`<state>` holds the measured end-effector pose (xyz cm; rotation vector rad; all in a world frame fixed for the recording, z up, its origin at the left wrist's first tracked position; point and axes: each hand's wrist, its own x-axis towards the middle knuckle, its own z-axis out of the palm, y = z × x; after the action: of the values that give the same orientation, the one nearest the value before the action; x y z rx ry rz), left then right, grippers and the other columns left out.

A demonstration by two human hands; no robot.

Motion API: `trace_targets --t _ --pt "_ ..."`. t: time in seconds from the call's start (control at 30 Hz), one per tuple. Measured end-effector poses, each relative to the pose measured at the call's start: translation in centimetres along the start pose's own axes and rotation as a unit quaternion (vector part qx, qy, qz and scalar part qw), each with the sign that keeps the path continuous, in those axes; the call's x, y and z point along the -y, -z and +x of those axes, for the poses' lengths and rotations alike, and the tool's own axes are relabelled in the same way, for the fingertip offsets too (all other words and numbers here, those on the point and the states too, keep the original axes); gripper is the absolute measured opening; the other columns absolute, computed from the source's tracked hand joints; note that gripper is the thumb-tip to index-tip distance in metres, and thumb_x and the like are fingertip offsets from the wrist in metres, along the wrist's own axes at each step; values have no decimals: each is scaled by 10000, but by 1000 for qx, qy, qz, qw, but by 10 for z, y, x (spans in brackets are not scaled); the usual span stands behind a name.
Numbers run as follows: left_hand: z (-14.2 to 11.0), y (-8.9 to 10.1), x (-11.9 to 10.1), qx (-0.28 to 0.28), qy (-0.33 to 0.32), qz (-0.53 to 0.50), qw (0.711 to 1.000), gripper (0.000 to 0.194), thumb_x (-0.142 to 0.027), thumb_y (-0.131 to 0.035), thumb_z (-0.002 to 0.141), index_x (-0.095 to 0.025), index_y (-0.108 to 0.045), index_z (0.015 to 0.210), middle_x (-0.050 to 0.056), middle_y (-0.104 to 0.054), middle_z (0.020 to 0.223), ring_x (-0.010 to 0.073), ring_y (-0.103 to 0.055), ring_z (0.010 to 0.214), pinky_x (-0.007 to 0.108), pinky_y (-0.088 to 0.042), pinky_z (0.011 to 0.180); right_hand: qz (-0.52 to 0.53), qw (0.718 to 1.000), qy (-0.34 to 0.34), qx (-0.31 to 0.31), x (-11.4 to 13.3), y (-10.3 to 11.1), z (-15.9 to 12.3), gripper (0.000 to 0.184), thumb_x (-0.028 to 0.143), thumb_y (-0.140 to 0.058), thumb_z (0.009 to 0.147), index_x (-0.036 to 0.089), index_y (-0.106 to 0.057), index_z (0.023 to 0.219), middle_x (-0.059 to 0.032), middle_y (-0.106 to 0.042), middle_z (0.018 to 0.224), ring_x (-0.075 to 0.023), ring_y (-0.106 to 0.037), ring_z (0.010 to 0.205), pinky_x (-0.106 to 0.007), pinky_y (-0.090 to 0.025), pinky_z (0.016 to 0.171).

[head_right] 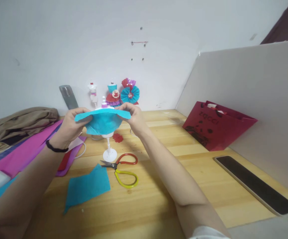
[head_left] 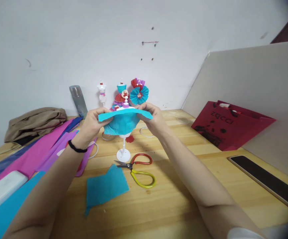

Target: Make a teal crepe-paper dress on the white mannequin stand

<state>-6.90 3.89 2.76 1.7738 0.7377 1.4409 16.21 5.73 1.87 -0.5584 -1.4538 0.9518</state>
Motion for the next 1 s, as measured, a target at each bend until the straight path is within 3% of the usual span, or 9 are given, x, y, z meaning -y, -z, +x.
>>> trace_targets --t 0.13,0.43,0.77,1.0 --pt "1 2 -1 2 -3 19 1000 392 -526 -873 680 -165 -742 762 7 -657 660 110 -521 562 218 -425 512 1 1000 -15 -3 0 -2 0 399 459 -824 607 215 -523 699 32 -533 678 -125 -470 642 -272 -387 601" --pt "3 -1 -9 -17 -30 51 998 341 -472 -856 702 -172 -694 713 -16 -627 617 112 -525 558 224 -449 537 0 1000 -22 3 -1 -3 0 455 532 -839 592 225 -532 729 31 -518 685 -114 -422 600 -260 -342 549" --pt "4 -2 -8 -45 -25 101 994 286 -426 -821 703 -171 -701 753 -3 -655 677 136 -552 608 245 -456 567 -90 996 -5 -17 3 -1 1 454 569 -826 627 208 -557 684 19 -552 680 -129 -473 635 -275 -416 599" --pt "5 3 -10 -71 -32 89 993 258 -386 -797 681 -180 -652 629 -22 -568 566 118 -474 534 239 -418 504 -106 992 26 -62 4 5 4 263 386 -777 651 198 -595 623 38 -508 592 -112 -444 588 -264 -378 557"
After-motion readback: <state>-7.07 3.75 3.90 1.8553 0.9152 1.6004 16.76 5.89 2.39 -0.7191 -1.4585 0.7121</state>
